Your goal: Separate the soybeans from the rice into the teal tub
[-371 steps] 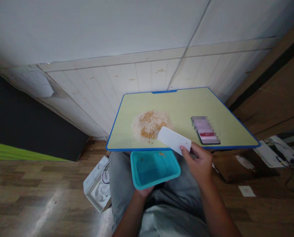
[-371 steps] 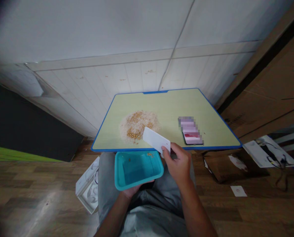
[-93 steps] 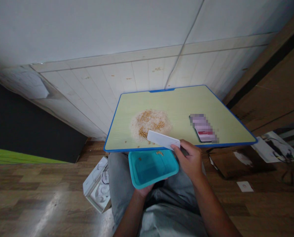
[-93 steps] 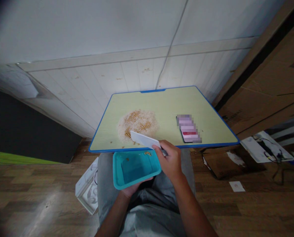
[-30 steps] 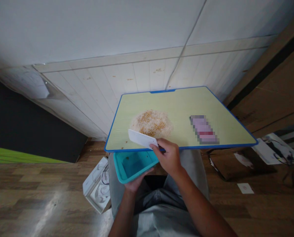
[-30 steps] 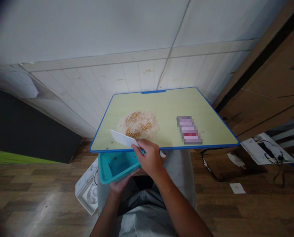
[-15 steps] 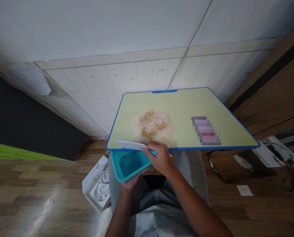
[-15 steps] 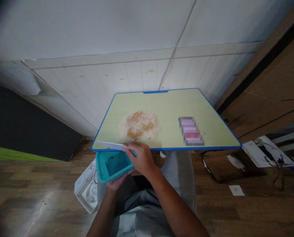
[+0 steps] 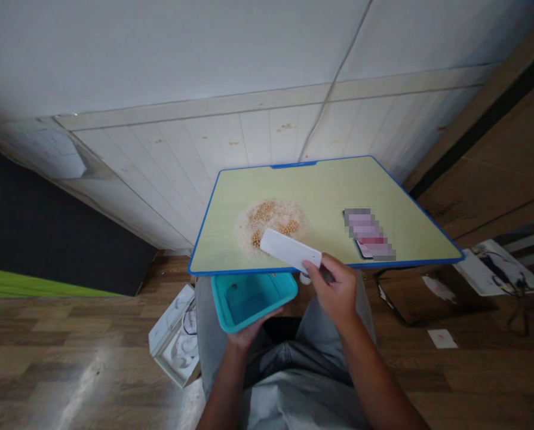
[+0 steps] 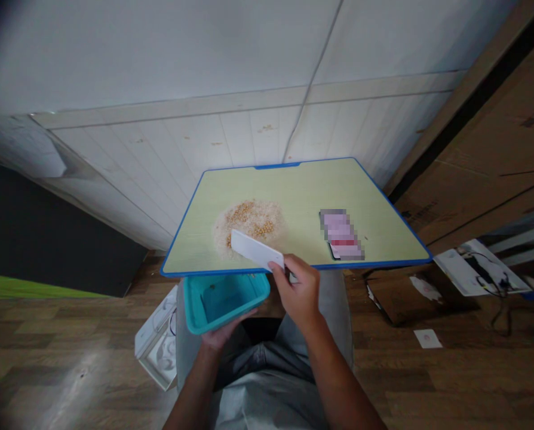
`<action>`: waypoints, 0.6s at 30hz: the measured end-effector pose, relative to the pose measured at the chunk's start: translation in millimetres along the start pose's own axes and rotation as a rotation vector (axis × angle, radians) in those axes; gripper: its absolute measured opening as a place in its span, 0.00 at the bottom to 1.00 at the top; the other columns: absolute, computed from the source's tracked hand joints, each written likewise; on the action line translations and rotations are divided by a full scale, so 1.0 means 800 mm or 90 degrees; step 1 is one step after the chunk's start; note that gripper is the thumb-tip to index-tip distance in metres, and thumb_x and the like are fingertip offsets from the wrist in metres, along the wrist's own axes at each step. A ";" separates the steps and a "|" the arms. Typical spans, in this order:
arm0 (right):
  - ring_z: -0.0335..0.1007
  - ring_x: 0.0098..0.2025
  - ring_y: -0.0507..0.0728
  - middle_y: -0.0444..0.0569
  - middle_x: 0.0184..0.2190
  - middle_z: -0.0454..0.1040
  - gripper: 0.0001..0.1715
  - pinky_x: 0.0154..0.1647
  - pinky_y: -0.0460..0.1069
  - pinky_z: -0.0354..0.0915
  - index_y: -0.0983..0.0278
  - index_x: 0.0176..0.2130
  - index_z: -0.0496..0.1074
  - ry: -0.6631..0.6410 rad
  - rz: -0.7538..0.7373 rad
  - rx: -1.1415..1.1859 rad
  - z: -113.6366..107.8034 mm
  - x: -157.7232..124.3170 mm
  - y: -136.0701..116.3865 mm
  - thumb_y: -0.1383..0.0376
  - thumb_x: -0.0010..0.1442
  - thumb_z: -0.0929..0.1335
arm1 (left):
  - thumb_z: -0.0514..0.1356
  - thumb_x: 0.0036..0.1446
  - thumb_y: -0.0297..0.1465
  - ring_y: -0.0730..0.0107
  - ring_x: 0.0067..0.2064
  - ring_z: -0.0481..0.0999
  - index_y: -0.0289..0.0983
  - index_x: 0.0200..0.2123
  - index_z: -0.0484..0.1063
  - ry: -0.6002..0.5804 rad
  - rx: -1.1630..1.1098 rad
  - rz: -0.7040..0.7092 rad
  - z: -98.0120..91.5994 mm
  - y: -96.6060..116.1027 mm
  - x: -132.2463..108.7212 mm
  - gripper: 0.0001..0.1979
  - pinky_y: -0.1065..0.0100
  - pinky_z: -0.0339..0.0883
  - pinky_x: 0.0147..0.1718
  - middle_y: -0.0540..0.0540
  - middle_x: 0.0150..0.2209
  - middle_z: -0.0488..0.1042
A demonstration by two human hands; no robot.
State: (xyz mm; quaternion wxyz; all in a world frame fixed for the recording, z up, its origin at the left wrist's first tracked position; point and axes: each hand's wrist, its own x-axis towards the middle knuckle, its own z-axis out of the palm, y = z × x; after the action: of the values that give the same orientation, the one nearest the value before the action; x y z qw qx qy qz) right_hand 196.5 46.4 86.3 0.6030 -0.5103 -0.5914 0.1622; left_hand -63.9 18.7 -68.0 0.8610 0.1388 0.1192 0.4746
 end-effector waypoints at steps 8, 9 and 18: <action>0.85 0.34 0.61 0.49 0.35 0.89 0.12 0.37 0.52 0.78 0.61 0.43 0.87 0.172 0.097 0.006 -0.039 0.000 0.037 0.55 0.67 0.78 | 0.42 0.71 0.64 0.31 0.86 0.39 0.59 0.67 0.80 0.034 -0.012 -0.064 0.022 -0.060 0.013 0.39 0.17 0.32 0.76 0.55 0.84 0.51; 0.85 0.35 0.61 0.49 0.35 0.89 0.12 0.37 0.52 0.78 0.61 0.43 0.87 0.177 0.100 0.009 -0.040 0.001 0.041 0.55 0.67 0.78 | 0.42 0.71 0.64 0.29 0.86 0.42 0.59 0.67 0.80 0.041 -0.008 -0.063 0.021 -0.061 0.014 0.39 0.16 0.34 0.76 0.54 0.84 0.54; 0.85 0.38 0.62 0.52 0.37 0.90 0.19 0.37 0.53 0.79 0.63 0.43 0.87 0.199 0.146 0.090 -0.029 0.013 0.054 0.50 0.64 0.79 | 0.45 0.69 0.65 0.33 0.87 0.40 0.62 0.63 0.84 0.104 0.015 -0.050 0.008 -0.062 0.011 0.36 0.19 0.33 0.77 0.56 0.82 0.61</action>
State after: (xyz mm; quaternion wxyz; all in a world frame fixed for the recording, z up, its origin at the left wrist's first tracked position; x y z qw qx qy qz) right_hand 237.1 63.3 62.1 0.6992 -0.5496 -0.4159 0.1899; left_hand -18.1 -0.2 -80.2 0.8648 0.1046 0.1999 0.4487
